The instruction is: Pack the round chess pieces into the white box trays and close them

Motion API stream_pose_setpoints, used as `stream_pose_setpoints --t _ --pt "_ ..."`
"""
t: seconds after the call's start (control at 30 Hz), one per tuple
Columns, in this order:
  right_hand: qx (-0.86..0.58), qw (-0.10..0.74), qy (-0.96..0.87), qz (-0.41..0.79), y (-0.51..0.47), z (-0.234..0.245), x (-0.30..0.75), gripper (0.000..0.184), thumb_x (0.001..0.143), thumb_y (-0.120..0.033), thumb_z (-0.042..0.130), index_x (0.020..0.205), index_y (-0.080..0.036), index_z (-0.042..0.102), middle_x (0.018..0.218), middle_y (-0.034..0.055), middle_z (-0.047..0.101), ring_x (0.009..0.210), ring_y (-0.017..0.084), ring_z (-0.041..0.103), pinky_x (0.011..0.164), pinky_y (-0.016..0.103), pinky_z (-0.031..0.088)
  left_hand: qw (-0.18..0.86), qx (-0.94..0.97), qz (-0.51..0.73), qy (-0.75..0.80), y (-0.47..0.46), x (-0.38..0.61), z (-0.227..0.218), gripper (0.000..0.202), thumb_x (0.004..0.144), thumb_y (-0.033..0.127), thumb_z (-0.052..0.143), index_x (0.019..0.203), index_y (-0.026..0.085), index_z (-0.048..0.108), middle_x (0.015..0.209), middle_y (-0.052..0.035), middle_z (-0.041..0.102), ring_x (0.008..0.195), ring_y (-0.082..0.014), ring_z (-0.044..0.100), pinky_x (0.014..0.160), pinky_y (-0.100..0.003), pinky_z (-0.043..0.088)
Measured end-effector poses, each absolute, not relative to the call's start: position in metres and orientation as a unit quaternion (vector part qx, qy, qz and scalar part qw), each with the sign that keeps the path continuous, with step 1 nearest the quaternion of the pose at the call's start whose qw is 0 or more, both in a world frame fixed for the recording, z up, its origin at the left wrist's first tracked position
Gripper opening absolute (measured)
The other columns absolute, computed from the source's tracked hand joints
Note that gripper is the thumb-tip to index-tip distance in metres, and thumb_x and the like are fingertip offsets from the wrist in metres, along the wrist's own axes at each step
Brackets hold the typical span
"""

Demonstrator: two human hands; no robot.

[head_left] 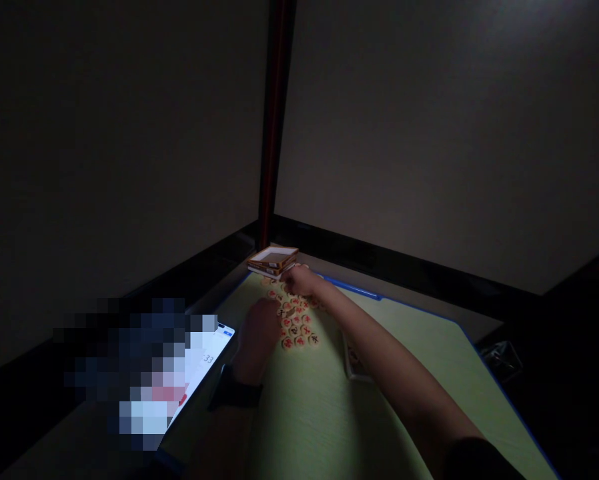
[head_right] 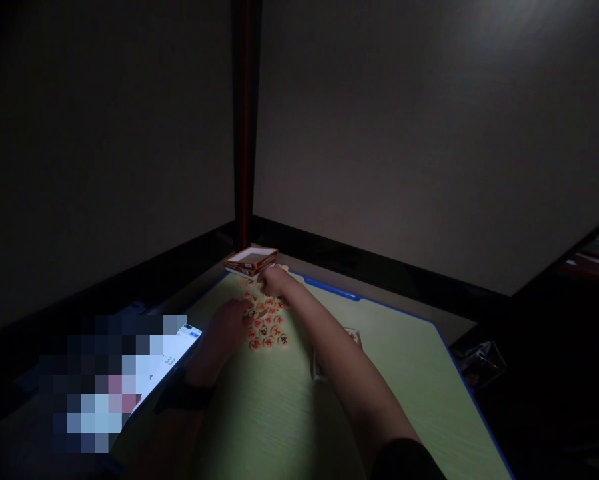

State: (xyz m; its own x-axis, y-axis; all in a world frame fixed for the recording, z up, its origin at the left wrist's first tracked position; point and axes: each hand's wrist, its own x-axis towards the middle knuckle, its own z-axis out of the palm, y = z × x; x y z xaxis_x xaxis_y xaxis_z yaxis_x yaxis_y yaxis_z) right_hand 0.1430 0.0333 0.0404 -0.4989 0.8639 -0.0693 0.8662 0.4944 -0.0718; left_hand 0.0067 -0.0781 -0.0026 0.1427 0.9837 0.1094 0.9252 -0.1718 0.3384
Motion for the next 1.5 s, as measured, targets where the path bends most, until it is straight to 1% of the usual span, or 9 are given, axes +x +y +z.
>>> stream_pose_setpoints --t 0.23,0.5,0.73,0.87,0.97,1.1,1.2,1.37,1.5 --pt "0.500 0.030 0.866 -0.008 0.022 0.042 0.147 0.019 0.075 -0.023 0.073 0.092 -0.016 0.077 0.100 0.0107 0.075 0.099 0.024 0.066 0.083 0.027 0.046 0.087 0.752 0.165 0.632 -0.084 0.009 0.002 0.025 0.089 0.010 0.052 0.108 0.015 0.068 0.112 -0.0113 0.067 0.103 -0.0214 0.065 0.088 -0.028 0.047" --pt "0.479 0.023 0.877 -0.041 0.015 0.068 0.158 0.011 0.081 -0.018 0.068 0.089 -0.016 0.076 0.091 0.0061 0.076 0.085 0.018 0.066 0.072 0.023 0.042 0.033 0.774 0.091 0.626 -0.082 0.009 0.002 0.026 0.092 0.010 0.046 0.108 0.008 0.066 0.108 -0.0170 0.068 0.104 -0.0241 0.065 0.088 -0.030 0.048" --pt "0.489 -0.021 0.870 -0.055 -0.042 0.118 0.231 0.025 0.076 -0.002 0.057 0.089 -0.014 0.075 0.081 0.0032 0.073 0.072 0.013 0.060 0.066 0.022 0.038 0.030 0.752 0.121 0.647 -0.079 0.007 0.002 0.024 0.089 0.015 0.047 0.098 0.009 0.068 0.094 -0.0162 0.070 0.088 -0.0251 0.068 0.076 -0.032 0.051" --pt "0.508 -0.106 0.849 -0.100 -0.101 0.111 0.268 0.022 0.081 -0.005 0.056 0.086 -0.015 0.075 0.080 0.0033 0.072 0.069 0.012 0.060 0.069 0.023 0.043 0.037 0.745 0.207 0.633 -0.079 0.013 0.012 0.021 0.089 0.020 0.050 0.099 0.013 0.067 0.101 -0.0133 0.069 0.093 -0.0246 0.067 0.082 -0.034 0.054" --pt "0.545 -0.209 0.793 -0.172 -0.151 0.089 0.278 0.014 0.087 -0.019 0.060 0.086 -0.016 0.073 0.080 0.0041 0.072 0.070 0.014 0.061 0.068 0.025 0.046 0.023 0.789 0.319 0.525 -0.095 0.034 0.013 0.022 0.087 0.017 0.055 0.106 0.018 0.066 0.110 -0.0098 0.068 0.107 -0.0234 0.064 0.094 -0.034 0.053" --pt "0.524 -0.402 0.658 -0.362 -0.211 0.048 0.266 0.031 0.088 -0.042 0.066 0.109 -0.020 0.070 0.101 0.0060 0.074 0.090 0.018 0.067 0.080 0.029 0.054 0.014 0.865 0.406 0.295 -0.143 0.071 0.001 0.026 0.093 0.016 0.049 0.115 0.020 0.062 0.109 -0.0066 0.069 0.104 -0.0177 0.066 0.097 -0.029 0.054" --pt "0.512 -0.476 0.578 -0.420 -0.239 0.022 0.257 0.037 0.080 -0.046 0.076 0.107 -0.022 0.071 0.101 0.0056 0.074 0.094 0.020 0.068 0.085 0.031 0.055 0.043 0.897 0.393 0.198 -0.175 0.086 -0.007 0.023 0.097 0.016 0.045 0.111 0.022 0.062 0.106 -0.0041 0.069 0.098 -0.0139 0.068 0.091 -0.026 0.057" --pt "0.534 -0.504 0.513 -0.444 -0.246 0.000 0.265 0.039 0.068 -0.049 0.084 0.090 -0.019 0.072 0.080 0.0043 0.074 0.075 0.018 0.068 0.070 0.029 0.054 0.064 0.907 0.389 0.147 -0.189 0.092 -0.012 0.018 0.100 0.019 0.045 0.104 0.021 0.063 0.099 -0.0025 0.070 0.095 -0.0126 0.068 0.088 -0.024 0.058" --pt "0.579 -0.477 0.545 -0.375 -0.228 0.004 0.287 0.030 0.071 -0.043 0.080 0.084 -0.018 0.072 0.074 0.0028 0.072 0.068 0.017 0.064 0.064 0.027 0.051 0.037 0.902 0.390 0.180 -0.178 0.092 -0.016 0.023 0.100 0.022 0.048 0.119 0.022 0.061 0.113 -0.0043 0.070 0.101 -0.0141 0.068 0.089 -0.026 0.058"
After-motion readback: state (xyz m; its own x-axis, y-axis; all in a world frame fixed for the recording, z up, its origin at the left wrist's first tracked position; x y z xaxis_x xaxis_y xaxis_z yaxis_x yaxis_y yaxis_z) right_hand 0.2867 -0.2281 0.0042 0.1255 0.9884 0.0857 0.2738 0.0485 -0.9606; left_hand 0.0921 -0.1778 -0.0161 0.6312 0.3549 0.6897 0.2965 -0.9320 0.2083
